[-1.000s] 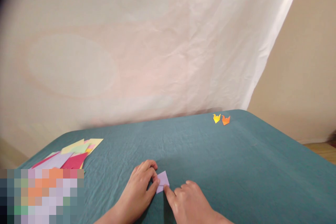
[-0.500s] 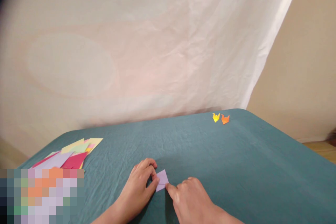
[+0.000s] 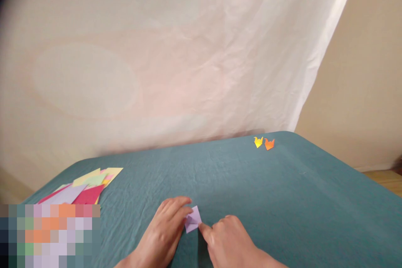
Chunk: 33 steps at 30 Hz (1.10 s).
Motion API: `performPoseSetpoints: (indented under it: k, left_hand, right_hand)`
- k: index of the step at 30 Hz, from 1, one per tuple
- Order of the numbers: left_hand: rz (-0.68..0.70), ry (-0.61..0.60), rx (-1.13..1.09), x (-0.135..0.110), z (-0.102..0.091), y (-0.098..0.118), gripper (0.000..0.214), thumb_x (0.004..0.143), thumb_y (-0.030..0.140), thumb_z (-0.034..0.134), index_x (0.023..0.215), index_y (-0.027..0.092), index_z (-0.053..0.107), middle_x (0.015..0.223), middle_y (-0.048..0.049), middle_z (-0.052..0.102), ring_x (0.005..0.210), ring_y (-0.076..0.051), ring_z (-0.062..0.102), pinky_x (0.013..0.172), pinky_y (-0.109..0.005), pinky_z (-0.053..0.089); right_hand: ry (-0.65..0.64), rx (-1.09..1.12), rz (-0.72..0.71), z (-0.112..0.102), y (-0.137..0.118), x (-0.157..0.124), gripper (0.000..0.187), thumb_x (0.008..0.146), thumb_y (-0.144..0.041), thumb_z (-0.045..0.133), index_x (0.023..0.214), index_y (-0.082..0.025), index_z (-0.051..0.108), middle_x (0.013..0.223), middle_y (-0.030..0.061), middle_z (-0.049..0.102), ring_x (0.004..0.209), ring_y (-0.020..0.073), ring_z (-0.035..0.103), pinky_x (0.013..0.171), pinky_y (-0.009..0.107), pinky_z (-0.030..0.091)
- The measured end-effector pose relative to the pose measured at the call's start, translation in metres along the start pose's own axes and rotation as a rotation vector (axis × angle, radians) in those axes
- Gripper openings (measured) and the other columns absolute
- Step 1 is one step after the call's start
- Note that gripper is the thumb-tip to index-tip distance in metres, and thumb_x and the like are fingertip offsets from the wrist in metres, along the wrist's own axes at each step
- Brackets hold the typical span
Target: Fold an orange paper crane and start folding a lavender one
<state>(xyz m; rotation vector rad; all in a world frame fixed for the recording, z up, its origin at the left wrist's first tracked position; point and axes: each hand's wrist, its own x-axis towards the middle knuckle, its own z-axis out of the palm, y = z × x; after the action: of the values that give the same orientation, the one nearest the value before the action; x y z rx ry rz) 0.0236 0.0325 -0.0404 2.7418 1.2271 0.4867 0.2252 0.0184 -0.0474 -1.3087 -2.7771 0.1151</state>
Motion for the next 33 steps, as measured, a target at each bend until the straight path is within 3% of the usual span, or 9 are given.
performPoseSetpoints:
  k: [2, 3, 8, 12, 16, 20, 22, 25, 33]
  left_hand:
    - [0.169, -0.115, 0.046, -0.003, 0.003, 0.002, 0.040, 0.086, 0.012, 0.044, 0.123, 0.023, 0.054, 0.129, -0.0086, 0.058, 0.123, -0.025, 0.049, 0.103, -0.042, 0.035]
    - [0.188, -0.139, 0.089, -0.005, 0.006, 0.003, 0.040, 0.087, 0.015, 0.045, 0.125, 0.022, 0.054, 0.128, -0.0095, 0.059, 0.121, -0.026, 0.051, 0.102, -0.042, 0.037]
    - [0.144, -0.223, 0.265, -0.017, 0.017, -0.001, 0.047, 0.089, 0.016, 0.043, 0.136, 0.016, 0.046, 0.137, -0.0126, 0.050, 0.125, -0.028, 0.049, 0.103, -0.042, 0.040]
    - [0.103, -0.212, 0.304, -0.024, 0.017, -0.004, 0.051, 0.086, 0.012, 0.043, 0.136, 0.015, 0.047, 0.140, -0.0122, 0.046, 0.127, -0.029, 0.046, 0.103, -0.043, 0.040]
    - [0.070, -0.239, 0.291, -0.027, 0.013, -0.003, 0.052, 0.083, 0.010, 0.043, 0.135, 0.014, 0.048, 0.141, -0.0121, 0.045, 0.128, -0.029, 0.045, 0.101, -0.042, 0.043]
    - [0.097, -0.189, 0.197, -0.031, 0.007, -0.011, 0.052, 0.084, 0.014, 0.048, 0.136, 0.017, 0.045, 0.141, -0.0102, 0.046, 0.127, -0.027, 0.047, 0.102, -0.040, 0.043]
    - [0.150, -0.137, 0.119, -0.033, 0.001, -0.019, 0.054, 0.085, 0.018, 0.051, 0.138, 0.022, 0.041, 0.142, -0.0068, 0.045, 0.129, -0.025, 0.045, 0.107, -0.041, 0.038]
    - [0.210, -0.182, 0.033, -0.032, -0.009, -0.027, 0.055, 0.086, 0.017, 0.051, 0.139, 0.027, 0.039, 0.142, -0.0035, 0.046, 0.130, -0.023, 0.043, 0.110, -0.043, 0.033]
    - [0.232, -0.184, 0.072, -0.024, -0.019, -0.020, 0.047, 0.088, 0.011, 0.048, 0.133, 0.024, 0.046, 0.136, -0.0053, 0.053, 0.128, -0.023, 0.046, 0.108, -0.043, 0.035]
  right_hand:
    - [-0.018, 0.011, 0.007, -0.001, 0.001, 0.001, 0.037, 0.078, -0.011, 0.047, 0.111, -0.018, 0.063, 0.077, 0.0072, 0.074, 0.064, 0.0227, 0.069, 0.054, 0.030, 0.034]
    - [-0.023, 0.017, 0.008, -0.001, 0.001, 0.001, 0.037, 0.077, -0.011, 0.048, 0.111, -0.017, 0.063, 0.078, 0.0078, 0.074, 0.065, 0.0233, 0.070, 0.054, 0.030, 0.034]
    - [-0.017, 0.026, 0.010, -0.002, 0.001, 0.001, 0.038, 0.076, -0.011, 0.048, 0.111, -0.017, 0.064, 0.077, 0.0088, 0.074, 0.065, 0.0243, 0.070, 0.055, 0.030, 0.036]
    - [0.001, 0.027, 0.042, -0.003, 0.000, -0.001, 0.037, 0.076, -0.009, 0.047, 0.106, -0.019, 0.067, 0.074, 0.0080, 0.074, 0.063, 0.0239, 0.069, 0.055, 0.029, 0.038]
    - [0.067, 0.202, 0.091, -0.005, 0.007, 0.000, 0.032, 0.079, -0.007, 0.046, 0.088, -0.025, 0.071, 0.077, 0.0017, 0.073, 0.070, 0.0178, 0.068, 0.062, 0.025, 0.041]
    - [0.231, 0.378, 0.173, -0.010, 0.016, 0.008, 0.036, 0.086, -0.005, 0.042, 0.097, -0.025, 0.069, 0.089, -0.0004, 0.069, 0.086, 0.0135, 0.063, 0.077, 0.022, 0.042]
    - [0.238, 0.435, 0.130, -0.010, 0.018, 0.015, 0.035, 0.086, -0.005, 0.043, 0.099, -0.024, 0.069, 0.091, 0.0007, 0.066, 0.088, 0.0128, 0.061, 0.078, 0.021, 0.042]
    - [0.234, 0.480, 0.082, -0.006, 0.017, 0.024, 0.032, 0.085, -0.004, 0.046, 0.095, -0.023, 0.069, 0.091, 0.0008, 0.064, 0.089, 0.0132, 0.058, 0.079, 0.021, 0.041]
    - [0.302, 0.569, 0.078, 0.009, 0.012, 0.036, 0.027, 0.083, -0.007, 0.054, 0.100, -0.025, 0.066, 0.093, 0.0016, 0.061, 0.090, 0.0172, 0.055, 0.081, 0.027, 0.041]
